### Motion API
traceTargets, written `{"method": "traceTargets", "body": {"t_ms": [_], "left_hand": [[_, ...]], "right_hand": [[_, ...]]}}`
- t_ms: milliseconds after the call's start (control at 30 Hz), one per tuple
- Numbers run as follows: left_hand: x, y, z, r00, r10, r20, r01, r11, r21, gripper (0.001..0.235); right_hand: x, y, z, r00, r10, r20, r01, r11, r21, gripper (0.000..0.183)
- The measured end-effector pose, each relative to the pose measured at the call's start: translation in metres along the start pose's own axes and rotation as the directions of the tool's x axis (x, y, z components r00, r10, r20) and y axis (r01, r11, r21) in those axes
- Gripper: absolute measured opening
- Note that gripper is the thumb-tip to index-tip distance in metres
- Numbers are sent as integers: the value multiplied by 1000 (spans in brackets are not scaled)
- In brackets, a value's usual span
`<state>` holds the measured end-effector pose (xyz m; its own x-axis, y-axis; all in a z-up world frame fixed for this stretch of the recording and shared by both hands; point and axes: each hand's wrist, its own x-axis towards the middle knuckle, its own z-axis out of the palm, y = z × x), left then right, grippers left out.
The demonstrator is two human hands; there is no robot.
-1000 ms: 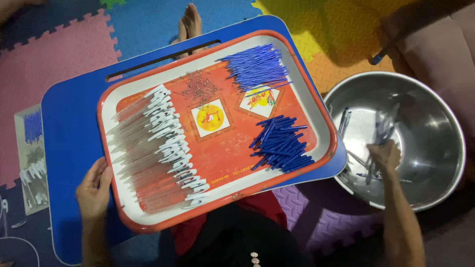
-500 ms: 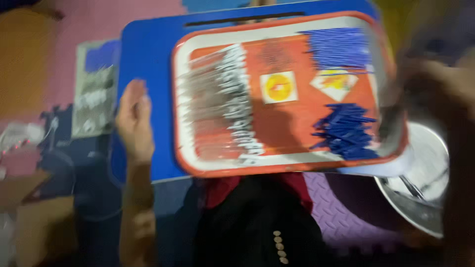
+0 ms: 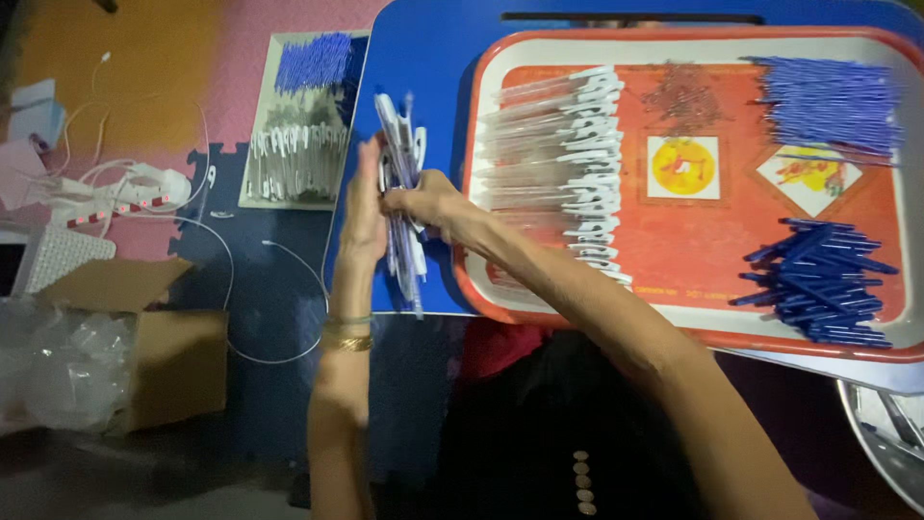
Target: The person assembles blue pens by inserting ink cartridges into clear plastic barrels. They pick up a barrel and a cartridge, insert the cartridge into the barrel, and place the completed pen on a tray. The person repeats this process for multiple pens.
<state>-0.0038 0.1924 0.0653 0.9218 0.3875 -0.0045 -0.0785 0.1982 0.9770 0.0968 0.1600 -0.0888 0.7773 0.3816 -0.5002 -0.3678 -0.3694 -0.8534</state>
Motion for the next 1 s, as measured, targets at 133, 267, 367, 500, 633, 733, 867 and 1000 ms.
{"method": "traceTargets", "body": {"t_ms": [133, 267, 367, 500, 633, 733, 867, 1000], "left_hand": [[28, -51, -41, 991, -116, -71, 122, 989, 78, 92], [41, -77, -45, 991, -117, -65, 125, 981, 145, 88], [27, -55, -25, 994, -87, -60, 92, 992, 88, 90], [22, -56, -25, 998, -38, -43, 44, 987, 154, 87], [47, -102, -44, 1000, -11, -25, 19, 936, 351, 80], [75, -153, -66, 965, 236, 112, -250, 711, 658, 44], [61, -147, -76, 930, 311, 195, -335, 501, 798, 55], [23, -118, -93, 914, 268, 306, -378, 282, 882, 53]], "right_hand": [[-54, -35, -9, 997, -53, 62, 55, 998, -36, 69], [-62, -40, -21, 985, -166, 43, 171, 962, -214, 76], [-85, -54, -43, 973, -225, 42, 228, 937, -264, 87], [-119, -67, -71, 938, -336, 81, 340, 855, -393, 104], [-89, -44, -87, 905, -412, 107, 414, 792, -448, 77], [-96, -51, -105, 906, -412, 100, 411, 796, -445, 73], [-114, -35, -156, 880, -460, 116, 469, 810, -352, 62], [-142, -4, -210, 840, -532, 108, 541, 805, -241, 52]]}}
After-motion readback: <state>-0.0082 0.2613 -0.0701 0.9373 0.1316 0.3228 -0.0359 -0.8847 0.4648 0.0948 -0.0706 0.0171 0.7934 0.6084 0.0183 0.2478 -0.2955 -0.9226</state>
